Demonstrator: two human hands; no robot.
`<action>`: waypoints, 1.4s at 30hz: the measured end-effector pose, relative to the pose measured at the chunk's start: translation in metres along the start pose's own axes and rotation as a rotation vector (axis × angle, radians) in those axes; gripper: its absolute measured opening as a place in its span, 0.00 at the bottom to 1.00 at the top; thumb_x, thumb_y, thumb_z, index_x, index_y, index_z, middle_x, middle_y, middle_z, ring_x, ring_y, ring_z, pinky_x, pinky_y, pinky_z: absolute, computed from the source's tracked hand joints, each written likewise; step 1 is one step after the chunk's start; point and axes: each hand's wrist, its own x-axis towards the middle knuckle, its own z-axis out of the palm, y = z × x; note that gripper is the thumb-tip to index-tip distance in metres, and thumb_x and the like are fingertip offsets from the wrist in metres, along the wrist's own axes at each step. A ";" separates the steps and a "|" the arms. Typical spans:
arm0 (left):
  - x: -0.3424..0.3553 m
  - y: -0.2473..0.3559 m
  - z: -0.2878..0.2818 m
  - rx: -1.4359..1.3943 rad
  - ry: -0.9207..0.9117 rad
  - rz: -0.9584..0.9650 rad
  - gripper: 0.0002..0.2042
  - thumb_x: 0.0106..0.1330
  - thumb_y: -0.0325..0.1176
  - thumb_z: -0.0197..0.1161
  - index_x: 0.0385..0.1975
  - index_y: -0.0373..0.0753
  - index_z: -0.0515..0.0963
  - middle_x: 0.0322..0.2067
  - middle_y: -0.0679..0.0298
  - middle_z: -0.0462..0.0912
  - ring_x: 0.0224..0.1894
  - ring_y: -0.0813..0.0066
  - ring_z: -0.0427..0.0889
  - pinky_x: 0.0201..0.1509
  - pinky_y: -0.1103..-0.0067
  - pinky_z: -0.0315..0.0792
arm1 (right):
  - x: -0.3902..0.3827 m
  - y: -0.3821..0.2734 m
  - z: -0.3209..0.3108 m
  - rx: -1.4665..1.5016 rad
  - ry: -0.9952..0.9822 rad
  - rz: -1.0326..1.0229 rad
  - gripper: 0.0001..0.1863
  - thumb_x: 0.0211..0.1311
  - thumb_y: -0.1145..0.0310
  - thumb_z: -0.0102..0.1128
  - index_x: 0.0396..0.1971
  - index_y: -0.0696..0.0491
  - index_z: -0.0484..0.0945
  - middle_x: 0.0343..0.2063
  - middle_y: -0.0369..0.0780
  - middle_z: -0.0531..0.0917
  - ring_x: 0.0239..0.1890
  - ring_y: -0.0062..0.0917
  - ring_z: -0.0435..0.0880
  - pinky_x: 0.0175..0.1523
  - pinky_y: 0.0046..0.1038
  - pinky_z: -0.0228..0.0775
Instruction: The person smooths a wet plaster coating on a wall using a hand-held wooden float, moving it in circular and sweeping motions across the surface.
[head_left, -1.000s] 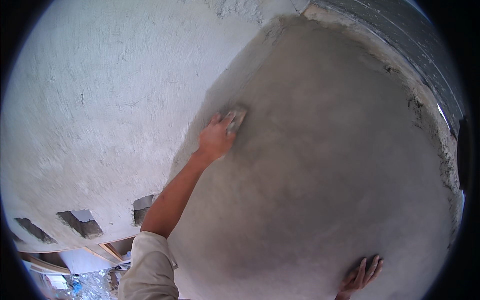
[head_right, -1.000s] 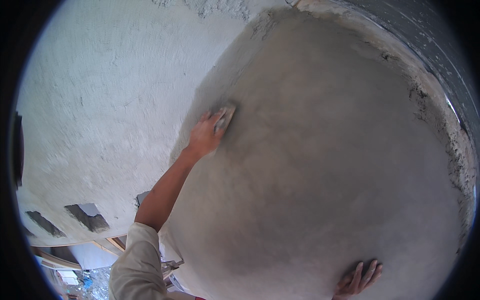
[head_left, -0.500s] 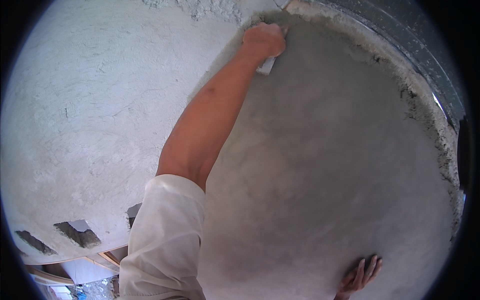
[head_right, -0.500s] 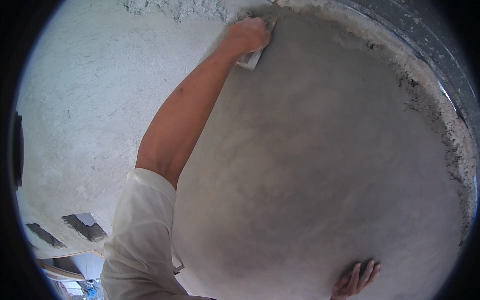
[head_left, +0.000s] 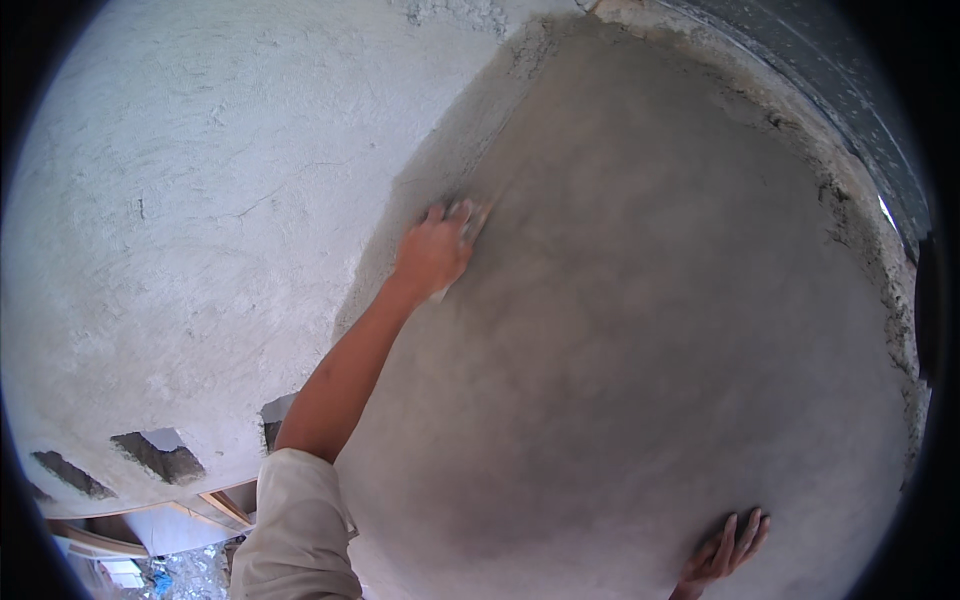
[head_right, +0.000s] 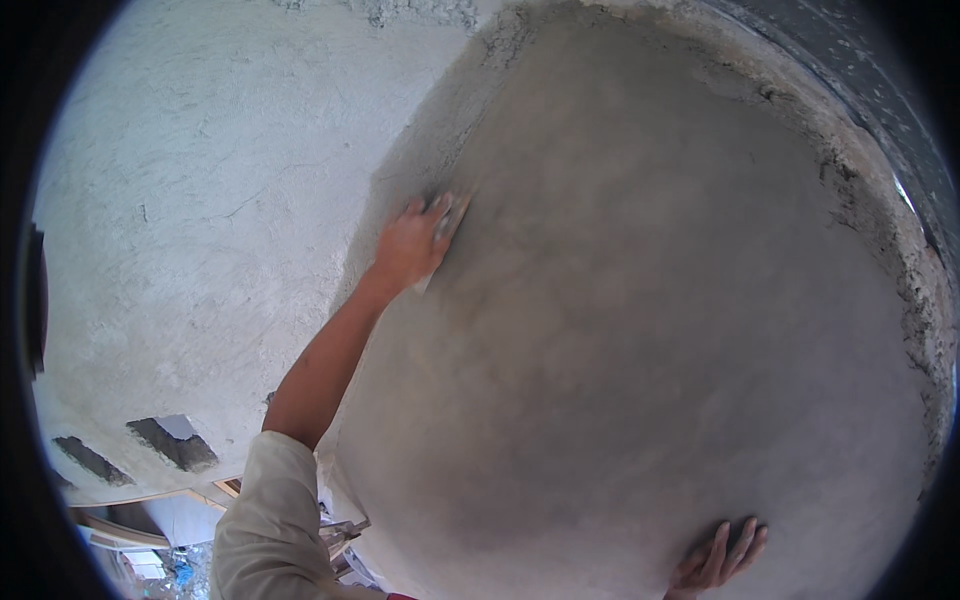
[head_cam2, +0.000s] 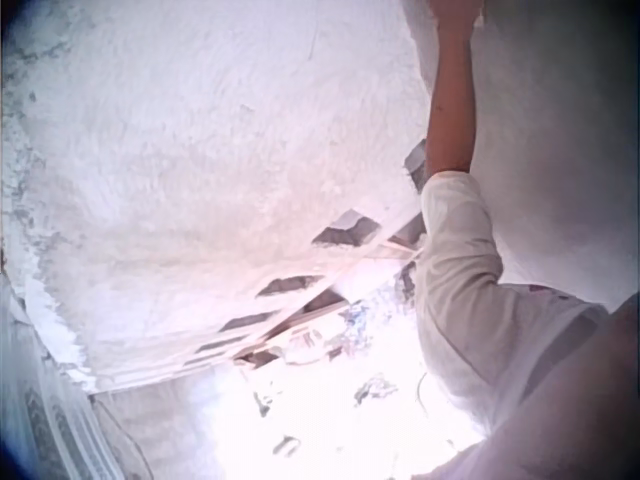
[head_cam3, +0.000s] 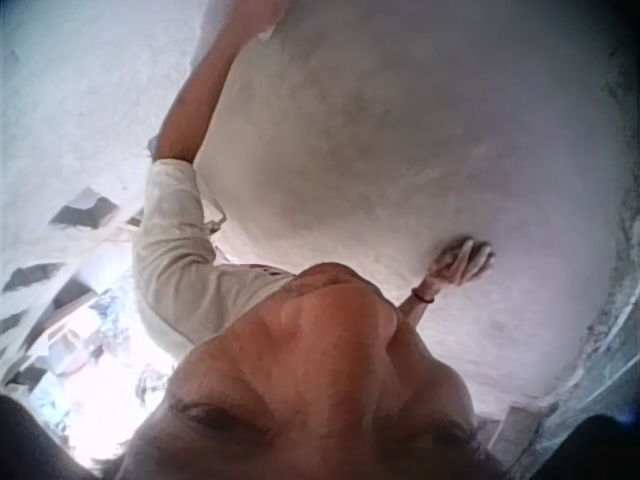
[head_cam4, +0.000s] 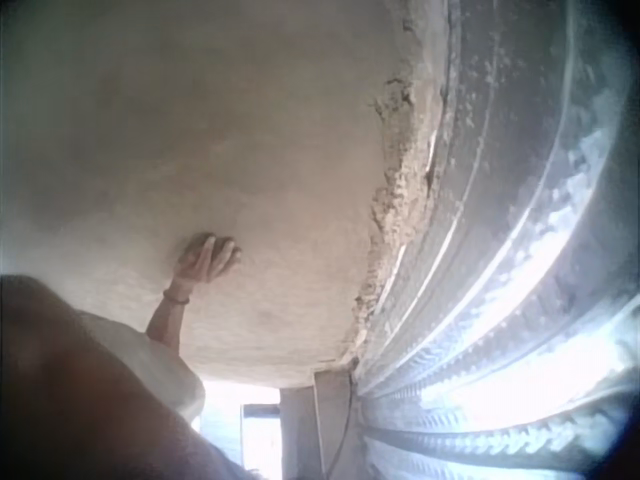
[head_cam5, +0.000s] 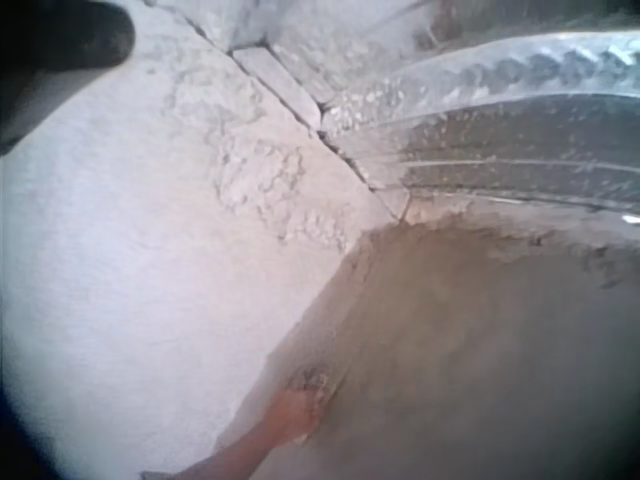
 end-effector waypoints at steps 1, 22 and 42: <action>-0.017 -0.014 0.009 0.013 0.000 -0.016 0.27 0.61 0.35 0.57 0.63 0.44 0.66 0.52 0.43 0.72 0.49 0.45 0.77 0.54 0.62 0.73 | -0.001 0.001 0.002 0.012 -0.001 0.002 0.19 0.66 0.74 0.39 0.47 0.62 0.78 0.57 0.53 0.74 0.65 0.52 0.64 0.66 0.53 0.53; 0.126 0.093 -0.053 0.015 0.367 0.365 0.23 0.63 0.38 0.55 0.59 0.44 0.71 0.58 0.51 0.70 0.56 0.51 0.75 0.61 0.63 0.69 | -0.001 0.000 -0.001 0.041 -0.008 0.003 0.18 0.65 0.77 0.40 0.47 0.63 0.78 0.57 0.53 0.73 0.65 0.53 0.63 0.67 0.52 0.53; 0.194 0.108 -0.073 -0.135 0.262 0.231 0.17 0.64 0.38 0.49 0.47 0.36 0.76 0.48 0.47 0.78 0.51 0.51 0.78 0.55 0.63 0.72 | 0.007 -0.007 -0.002 0.048 0.048 0.026 0.18 0.65 0.72 0.42 0.46 0.60 0.80 0.55 0.52 0.76 0.63 0.52 0.67 0.65 0.52 0.56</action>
